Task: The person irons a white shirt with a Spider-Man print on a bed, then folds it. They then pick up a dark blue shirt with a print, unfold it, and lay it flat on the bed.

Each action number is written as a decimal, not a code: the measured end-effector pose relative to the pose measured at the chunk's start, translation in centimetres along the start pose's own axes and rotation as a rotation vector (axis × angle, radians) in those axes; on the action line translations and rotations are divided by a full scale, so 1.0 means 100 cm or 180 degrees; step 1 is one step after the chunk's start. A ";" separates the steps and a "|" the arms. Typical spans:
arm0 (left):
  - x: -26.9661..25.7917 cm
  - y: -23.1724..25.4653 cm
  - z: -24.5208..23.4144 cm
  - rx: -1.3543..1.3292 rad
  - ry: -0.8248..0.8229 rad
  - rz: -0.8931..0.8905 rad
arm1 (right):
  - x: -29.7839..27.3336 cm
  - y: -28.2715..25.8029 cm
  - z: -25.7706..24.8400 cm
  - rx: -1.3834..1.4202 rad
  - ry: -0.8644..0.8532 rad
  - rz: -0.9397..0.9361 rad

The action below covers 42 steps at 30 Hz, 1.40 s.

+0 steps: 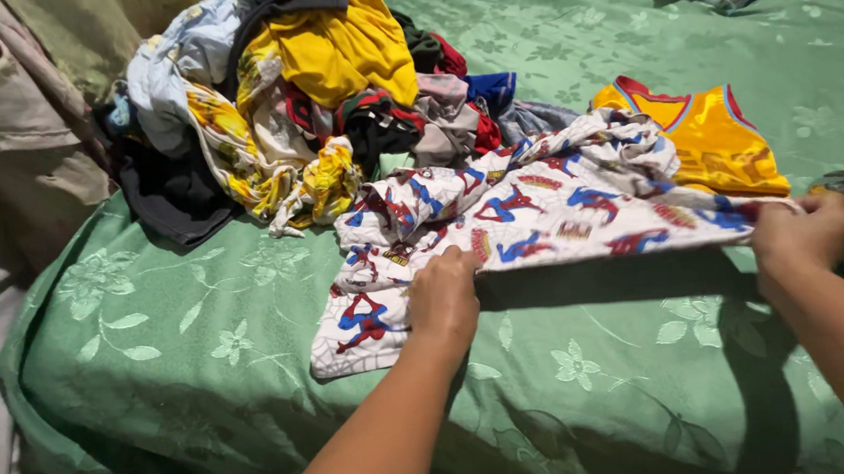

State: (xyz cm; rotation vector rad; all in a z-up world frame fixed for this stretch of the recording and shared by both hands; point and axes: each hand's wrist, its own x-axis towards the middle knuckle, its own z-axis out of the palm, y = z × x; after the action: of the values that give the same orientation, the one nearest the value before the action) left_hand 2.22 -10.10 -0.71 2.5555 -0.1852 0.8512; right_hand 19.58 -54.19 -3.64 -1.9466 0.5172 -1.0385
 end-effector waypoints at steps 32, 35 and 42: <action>-0.029 0.014 -0.075 0.0446 0.0349 -0.0674 | -0.278 -0.221 -0.041 0.0707 -0.3728 -0.2440; -0.032 -0.002 -0.088 0.0016 0.0748 -0.0672 | -0.288 -0.225 -0.031 0.0675 -0.3730 -0.2451; -0.029 -0.040 -0.115 -0.0470 -0.0825 -0.1024 | -0.276 -0.221 -0.020 0.0164 -0.3660 -0.2209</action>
State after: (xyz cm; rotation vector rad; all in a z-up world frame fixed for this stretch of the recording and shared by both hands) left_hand -5.29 -1.41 4.36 2.4567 0.0826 0.3721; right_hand 1.55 -24.29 2.30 -2.3213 -0.8488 -0.1354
